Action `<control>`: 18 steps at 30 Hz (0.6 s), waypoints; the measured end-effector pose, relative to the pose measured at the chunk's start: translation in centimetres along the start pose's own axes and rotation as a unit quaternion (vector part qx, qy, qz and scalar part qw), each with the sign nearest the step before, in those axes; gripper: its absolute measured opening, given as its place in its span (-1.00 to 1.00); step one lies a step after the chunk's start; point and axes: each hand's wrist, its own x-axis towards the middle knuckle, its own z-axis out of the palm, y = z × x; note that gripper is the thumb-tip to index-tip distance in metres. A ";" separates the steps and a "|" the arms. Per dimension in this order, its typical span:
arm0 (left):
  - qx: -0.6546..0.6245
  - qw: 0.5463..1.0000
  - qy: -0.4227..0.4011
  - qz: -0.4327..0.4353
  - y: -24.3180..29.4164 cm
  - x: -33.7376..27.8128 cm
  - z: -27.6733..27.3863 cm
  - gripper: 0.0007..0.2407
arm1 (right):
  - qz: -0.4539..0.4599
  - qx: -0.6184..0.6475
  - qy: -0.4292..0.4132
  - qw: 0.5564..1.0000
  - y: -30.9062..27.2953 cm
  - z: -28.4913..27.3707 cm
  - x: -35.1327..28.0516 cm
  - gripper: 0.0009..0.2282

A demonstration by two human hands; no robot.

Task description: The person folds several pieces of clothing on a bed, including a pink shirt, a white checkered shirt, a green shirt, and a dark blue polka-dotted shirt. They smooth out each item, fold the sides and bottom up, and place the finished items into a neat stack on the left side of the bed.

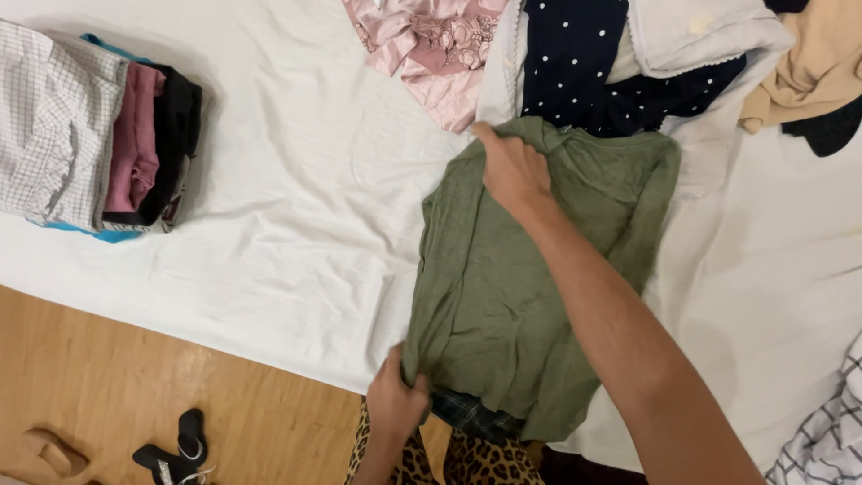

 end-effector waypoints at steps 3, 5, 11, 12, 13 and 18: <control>-0.022 0.991 0.043 0.123 -1.8 -2.6 2.9 -0.49 | -0.047 0.158 0.052 0.985 2.1 -0.6 0.1 -0.74; 0.020 0.983 0.062 0.171 -1.6 -4.2 4.5 -0.43 | -0.051 0.216 0.036 0.975 4.4 -1.0 -0.3 -0.76; 0.088 0.978 -0.112 0.151 -2.2 -6.5 9.9 -0.37 | -0.051 0.399 0.019 0.916 13.2 -1.6 -2.4 -0.79; 0.132 0.966 -0.170 0.140 -2.8 -6.5 11.2 -0.40 | -0.020 0.376 0.028 0.926 14.5 -1.9 -3.1 -0.75; 0.132 0.966 -0.172 0.142 -2.4 -6.4 11.6 -0.40 | -0.019 0.375 0.029 0.926 15.3 -1.8 -3.4 -0.75; 0.151 0.945 -0.232 0.175 1.0 -5.7 10.8 -0.36 | 0.030 0.226 0.052 0.972 18.9 0.6 -4.7 -0.76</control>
